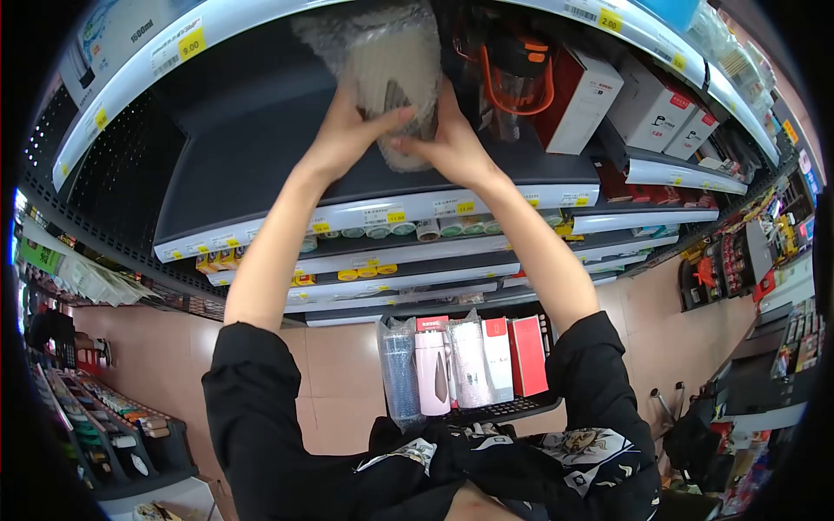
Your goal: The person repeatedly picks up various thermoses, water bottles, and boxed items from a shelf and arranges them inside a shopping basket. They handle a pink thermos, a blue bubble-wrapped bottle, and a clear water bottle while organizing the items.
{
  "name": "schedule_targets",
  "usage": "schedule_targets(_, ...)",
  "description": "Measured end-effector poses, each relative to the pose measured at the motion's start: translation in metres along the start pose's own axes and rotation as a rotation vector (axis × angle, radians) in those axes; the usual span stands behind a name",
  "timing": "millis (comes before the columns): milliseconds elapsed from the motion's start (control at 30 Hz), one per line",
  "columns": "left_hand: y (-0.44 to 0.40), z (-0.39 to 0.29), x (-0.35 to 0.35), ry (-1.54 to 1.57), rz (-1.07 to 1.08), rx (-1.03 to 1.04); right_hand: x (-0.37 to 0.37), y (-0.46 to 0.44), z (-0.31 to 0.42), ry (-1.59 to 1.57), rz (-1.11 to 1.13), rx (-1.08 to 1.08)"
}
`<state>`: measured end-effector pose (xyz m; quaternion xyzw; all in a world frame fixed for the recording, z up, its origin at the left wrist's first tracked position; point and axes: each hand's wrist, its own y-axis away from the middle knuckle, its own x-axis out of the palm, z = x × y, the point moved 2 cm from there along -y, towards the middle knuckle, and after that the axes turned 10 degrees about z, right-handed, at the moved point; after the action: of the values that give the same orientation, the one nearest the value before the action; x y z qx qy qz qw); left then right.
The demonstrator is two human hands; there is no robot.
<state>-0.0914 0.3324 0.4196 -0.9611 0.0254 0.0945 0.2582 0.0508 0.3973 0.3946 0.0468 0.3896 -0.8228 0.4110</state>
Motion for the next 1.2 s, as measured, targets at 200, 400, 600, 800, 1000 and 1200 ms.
schedule_targets(200,-0.071,0.05,-0.025,-0.036,0.026,0.02,-0.019,-0.038,-0.066,0.123,-0.12,0.08)
schedule_targets(400,-0.117,0.081,-0.028,0.009,0.025,-0.026,-0.027,-0.069,-0.121,0.284,-0.33,0.344)
schedule_targets(600,-0.157,0.128,-0.045,-0.053,0.112,-0.283,-0.028,-0.081,-0.143,0.54,-0.476,0.369)
schedule_targets(800,-0.169,0.136,-0.045,-0.073,-0.011,0.016,-0.028,-0.082,-0.139,0.593,-0.456,0.396)
schedule_targets(1000,-0.164,0.127,-0.049,-0.009,0.136,-0.101,-0.029,-0.088,-0.143,0.554,-0.361,0.527)
schedule_targets(1200,-0.155,0.121,-0.054,-0.152,0.233,-0.533,-0.027,-0.087,-0.158,0.561,-0.319,0.497)
